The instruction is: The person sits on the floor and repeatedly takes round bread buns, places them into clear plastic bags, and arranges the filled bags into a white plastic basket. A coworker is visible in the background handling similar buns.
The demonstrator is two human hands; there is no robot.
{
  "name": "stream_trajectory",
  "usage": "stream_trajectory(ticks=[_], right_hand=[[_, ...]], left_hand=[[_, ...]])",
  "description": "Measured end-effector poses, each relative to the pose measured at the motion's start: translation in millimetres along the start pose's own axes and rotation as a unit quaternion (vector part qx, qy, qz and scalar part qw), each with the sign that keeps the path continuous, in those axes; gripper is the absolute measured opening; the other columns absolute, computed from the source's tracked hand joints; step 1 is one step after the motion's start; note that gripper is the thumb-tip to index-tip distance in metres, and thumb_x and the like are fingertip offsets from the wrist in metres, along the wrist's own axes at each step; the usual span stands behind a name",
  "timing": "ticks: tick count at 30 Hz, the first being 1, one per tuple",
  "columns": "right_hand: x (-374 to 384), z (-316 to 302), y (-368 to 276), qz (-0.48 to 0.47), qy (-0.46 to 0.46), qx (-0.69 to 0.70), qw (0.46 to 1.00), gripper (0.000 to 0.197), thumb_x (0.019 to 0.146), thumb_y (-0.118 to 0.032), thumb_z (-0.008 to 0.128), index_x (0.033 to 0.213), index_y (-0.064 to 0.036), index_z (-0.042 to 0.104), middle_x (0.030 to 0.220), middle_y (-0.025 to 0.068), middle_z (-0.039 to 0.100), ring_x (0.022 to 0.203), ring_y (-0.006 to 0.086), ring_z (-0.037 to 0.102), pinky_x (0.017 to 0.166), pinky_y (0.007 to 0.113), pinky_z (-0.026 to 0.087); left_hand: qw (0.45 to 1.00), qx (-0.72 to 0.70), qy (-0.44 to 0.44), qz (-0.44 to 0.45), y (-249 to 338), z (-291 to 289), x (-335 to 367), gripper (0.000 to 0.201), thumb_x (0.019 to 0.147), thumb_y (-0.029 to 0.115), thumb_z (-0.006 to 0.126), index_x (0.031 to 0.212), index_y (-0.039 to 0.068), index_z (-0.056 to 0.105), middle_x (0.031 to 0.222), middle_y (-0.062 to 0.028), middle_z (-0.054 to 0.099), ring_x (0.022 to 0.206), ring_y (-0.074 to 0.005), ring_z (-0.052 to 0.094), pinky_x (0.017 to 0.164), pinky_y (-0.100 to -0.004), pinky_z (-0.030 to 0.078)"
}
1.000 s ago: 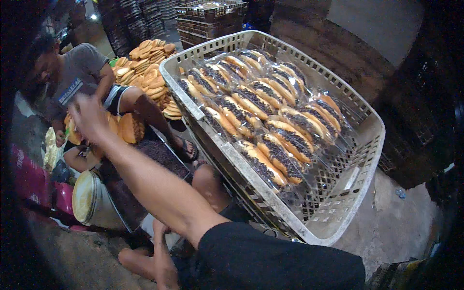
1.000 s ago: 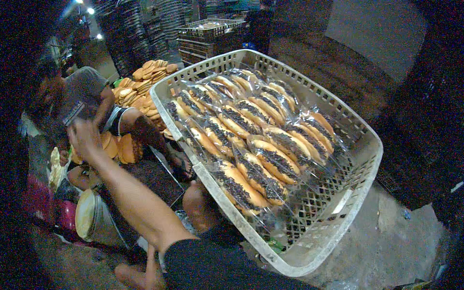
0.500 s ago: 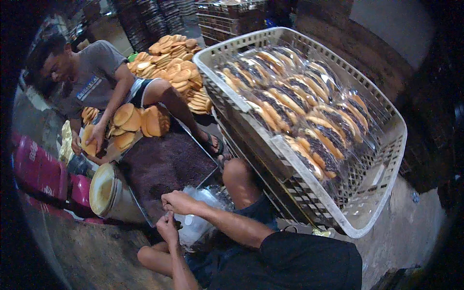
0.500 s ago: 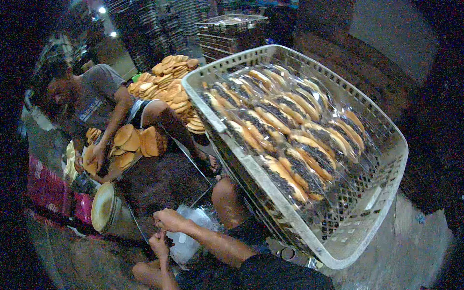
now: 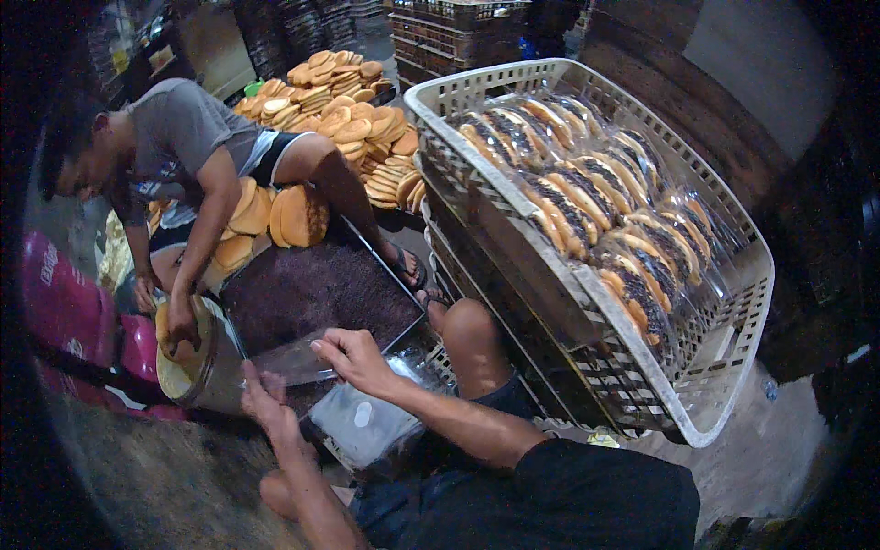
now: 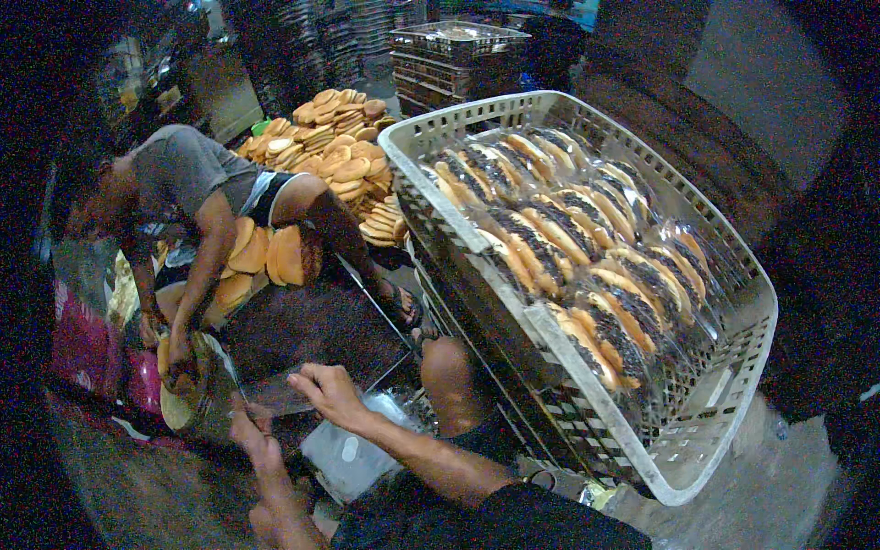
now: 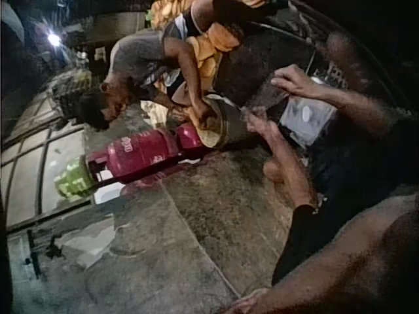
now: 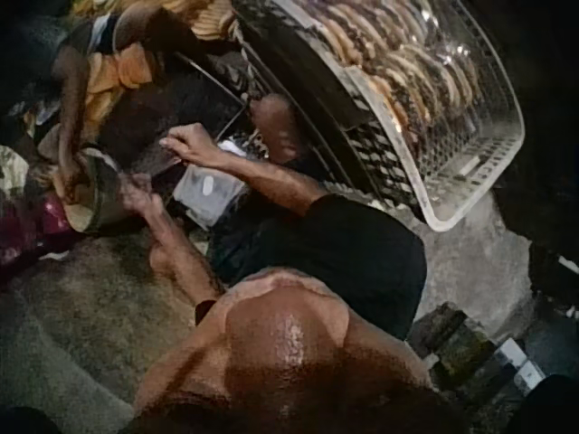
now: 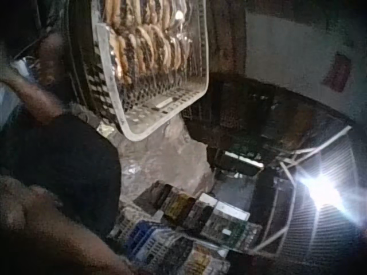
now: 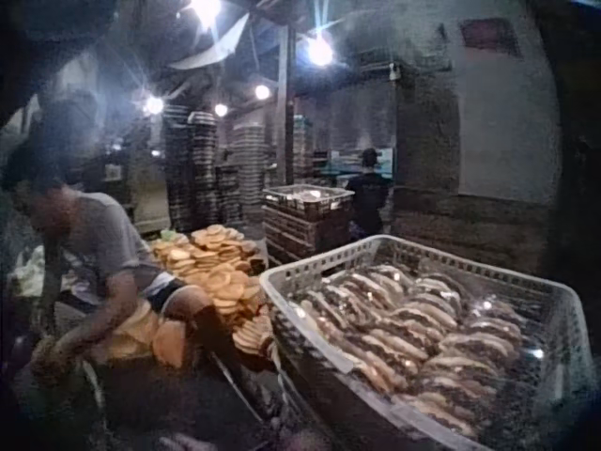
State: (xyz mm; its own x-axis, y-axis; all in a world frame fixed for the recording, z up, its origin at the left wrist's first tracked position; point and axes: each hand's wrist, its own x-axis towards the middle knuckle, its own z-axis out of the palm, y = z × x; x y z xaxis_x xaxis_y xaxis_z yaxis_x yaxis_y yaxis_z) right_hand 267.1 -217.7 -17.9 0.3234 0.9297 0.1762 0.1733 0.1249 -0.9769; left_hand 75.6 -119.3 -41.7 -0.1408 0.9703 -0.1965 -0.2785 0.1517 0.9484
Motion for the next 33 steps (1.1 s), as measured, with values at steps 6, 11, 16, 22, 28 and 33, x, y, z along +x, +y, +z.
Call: stream_trajectory(ticks=[6, 11, 16, 22, 28, 33], right_hand=[[24, 1, 41, -0.031, -0.088, -0.191, 0.977, 0.033, 0.092, -0.03, 0.052, 0.108, -0.0011, 0.053, 0.101, 0.0214, 0.062, 0.097, 0.0364, 0.059, 0.083, 0.045, 0.045], [31, 55, 63, -0.021, -0.312, -0.379, 0.871, 0.043, 0.088, -0.034, 0.057, 0.121, -0.0061, 0.049, 0.118, 0.0195, 0.055, 0.115, 0.0387, 0.047, 0.093, 0.047, 0.04], [41, 103, 88, -0.221, -0.233, -0.438, 0.84, 0.041, 0.085, -0.042, 0.057, 0.112, -0.0111, 0.058, 0.126, 0.0153, 0.051, 0.122, 0.0352, 0.04, 0.101, 0.053, 0.03], [39, 165, 109, 0.029, -0.437, -0.275, 0.856, 0.034, 0.091, -0.033, 0.05, 0.098, -0.0012, 0.059, 0.102, 0.0243, 0.06, 0.095, 0.0409, 0.057, 0.079, 0.05, 0.044], [50, 165, 133, -0.026, -0.256, -0.323, 0.911, 0.034, 0.087, -0.028, 0.056, 0.11, -0.0022, 0.057, 0.113, 0.0215, 0.058, 0.102, 0.0389, 0.055, 0.087, 0.045, 0.046], [71, 114, 104, -0.174, -0.155, -0.395, 0.888, 0.025, 0.082, -0.019, 0.063, 0.104, -0.007, 0.062, 0.123, 0.0142, 0.055, 0.116, 0.0345, 0.047, 0.099, 0.046, 0.038]], left_hand=[[0.993, -0.048, 0.082, 0.071, 45, -15, 20, 0.043, 0.088, 0.048, 0.057, 0.101, 0.007, 0.061, 0.075, -0.0018, 0.058, 0.067, -0.0124, 0.054, 0.056, -0.0257, 0.043], [0.972, -0.194, 0.128, 0.009, 39, -67, 75, 0.034, 0.096, 0.042, 0.042, 0.081, 0.013, 0.052, 0.057, 0.0032, 0.038, 0.045, -0.0082, 0.034, 0.041, -0.0238, 0.027], [0.9, -0.386, 0.169, -0.113, 59, -88, 83, 0.041, 0.097, 0.04, 0.04, 0.064, 0.017, 0.034, 0.049, 0.0048, 0.026, 0.039, -0.0092, 0.022, 0.037, -0.0236, 0.017], [0.947, -0.315, 0.069, 0.003, 59, -113, 93, 0.04, 0.095, 0.039, 0.045, 0.062, 0.019, 0.036, 0.049, 0.0061, 0.028, 0.037, -0.0086, 0.024, 0.037, -0.0241, 0.02], [0.973, -0.177, 0.137, 0.056, 64, -95, 88, 0.037, 0.089, 0.047, 0.055, 0.087, 0.011, 0.057, 0.072, -0.0016, 0.058, 0.062, -0.0137, 0.058, 0.051, -0.0288, 0.047], [0.96, -0.199, 0.193, 0.052, 63, -80, 74, 0.041, 0.09, 0.048, 0.053, 0.098, 0.007, 0.054, 0.087, -0.0033, 0.059, 0.072, -0.0166, 0.062, 0.058, -0.0338, 0.052]])
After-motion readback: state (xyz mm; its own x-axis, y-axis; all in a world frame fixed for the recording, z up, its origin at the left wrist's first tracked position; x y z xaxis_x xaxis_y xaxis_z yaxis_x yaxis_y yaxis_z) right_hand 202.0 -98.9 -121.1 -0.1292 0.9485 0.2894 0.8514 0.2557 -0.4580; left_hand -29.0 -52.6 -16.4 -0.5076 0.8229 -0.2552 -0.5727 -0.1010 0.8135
